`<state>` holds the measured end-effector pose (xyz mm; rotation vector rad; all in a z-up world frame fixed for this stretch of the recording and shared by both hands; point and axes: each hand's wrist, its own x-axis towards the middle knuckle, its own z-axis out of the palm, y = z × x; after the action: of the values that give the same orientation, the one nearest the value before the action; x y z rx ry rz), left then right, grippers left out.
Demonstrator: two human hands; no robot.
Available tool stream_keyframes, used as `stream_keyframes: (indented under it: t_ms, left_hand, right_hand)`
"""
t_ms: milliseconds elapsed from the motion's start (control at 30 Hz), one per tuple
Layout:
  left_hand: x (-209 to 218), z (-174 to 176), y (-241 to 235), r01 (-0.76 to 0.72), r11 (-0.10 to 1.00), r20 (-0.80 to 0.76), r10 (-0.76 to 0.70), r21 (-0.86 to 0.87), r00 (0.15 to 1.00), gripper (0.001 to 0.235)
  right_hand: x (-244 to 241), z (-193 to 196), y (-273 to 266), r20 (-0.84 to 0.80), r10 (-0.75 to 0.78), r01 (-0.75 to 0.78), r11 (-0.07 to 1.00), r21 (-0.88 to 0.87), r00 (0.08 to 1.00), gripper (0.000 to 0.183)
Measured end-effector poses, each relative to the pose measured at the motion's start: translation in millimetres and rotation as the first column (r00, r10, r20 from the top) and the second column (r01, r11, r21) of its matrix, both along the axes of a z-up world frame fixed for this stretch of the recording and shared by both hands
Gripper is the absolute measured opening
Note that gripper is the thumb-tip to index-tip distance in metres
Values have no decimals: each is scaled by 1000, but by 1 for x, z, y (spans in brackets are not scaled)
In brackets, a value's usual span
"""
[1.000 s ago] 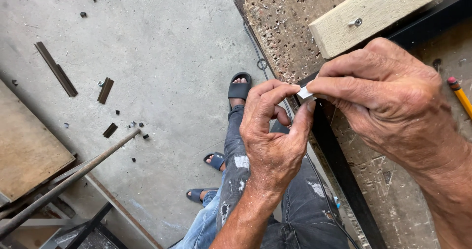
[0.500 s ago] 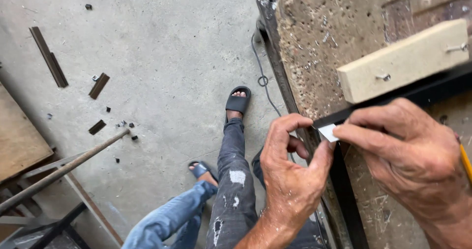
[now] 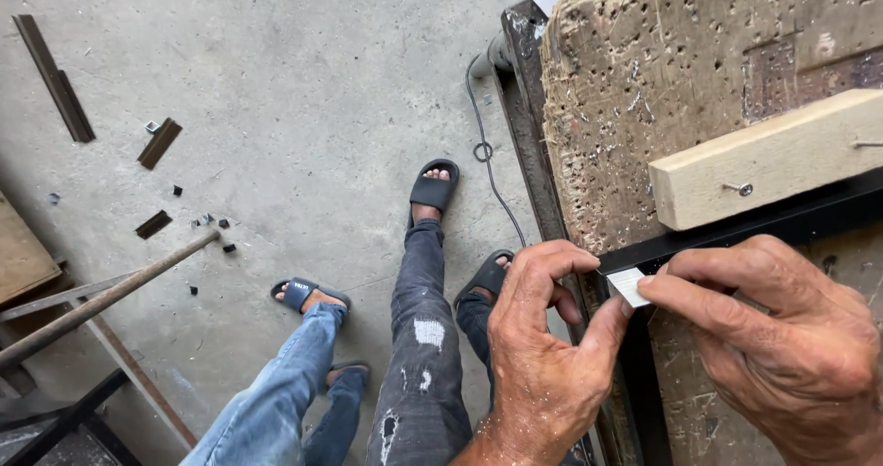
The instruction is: Assembling a metal frame by marking, drilling holes, and fastening with a rivet gun.
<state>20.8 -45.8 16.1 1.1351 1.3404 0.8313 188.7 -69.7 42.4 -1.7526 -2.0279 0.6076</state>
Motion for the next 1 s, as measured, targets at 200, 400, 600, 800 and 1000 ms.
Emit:
stream_keyframes:
  t_ms: [200, 400, 600, 800, 1000]
  left_hand:
    - [-2, 0, -1, 14, 1000, 20, -14, 1, 1000, 24]
    - [-4, -3, -4, 60, 998, 8, -60, 26, 998, 23]
    - [-2, -7, -9, 62, 996, 16, -63, 71, 998, 21]
    - [-1, -9, -12, 63, 995, -5, -62, 83, 998, 22]
    - [-1, -7, -10, 74, 991, -42, -70, 112, 997, 22]
  right_hand:
    - [-3, 3, 2, 6, -2, 2, 1000, 1, 1000, 24]
    - [-7, 5, 5, -5, -6, 6, 999, 32, 1000, 22]
    - [-6, 4, 4, -22, 9, -8, 998, 63, 1000, 24]
    - [-4, -1, 0, -54, 20, -15, 996, 91, 998, 20]
    - [-4, 1, 0, -99, 15, -6, 997, 83, 995, 17]
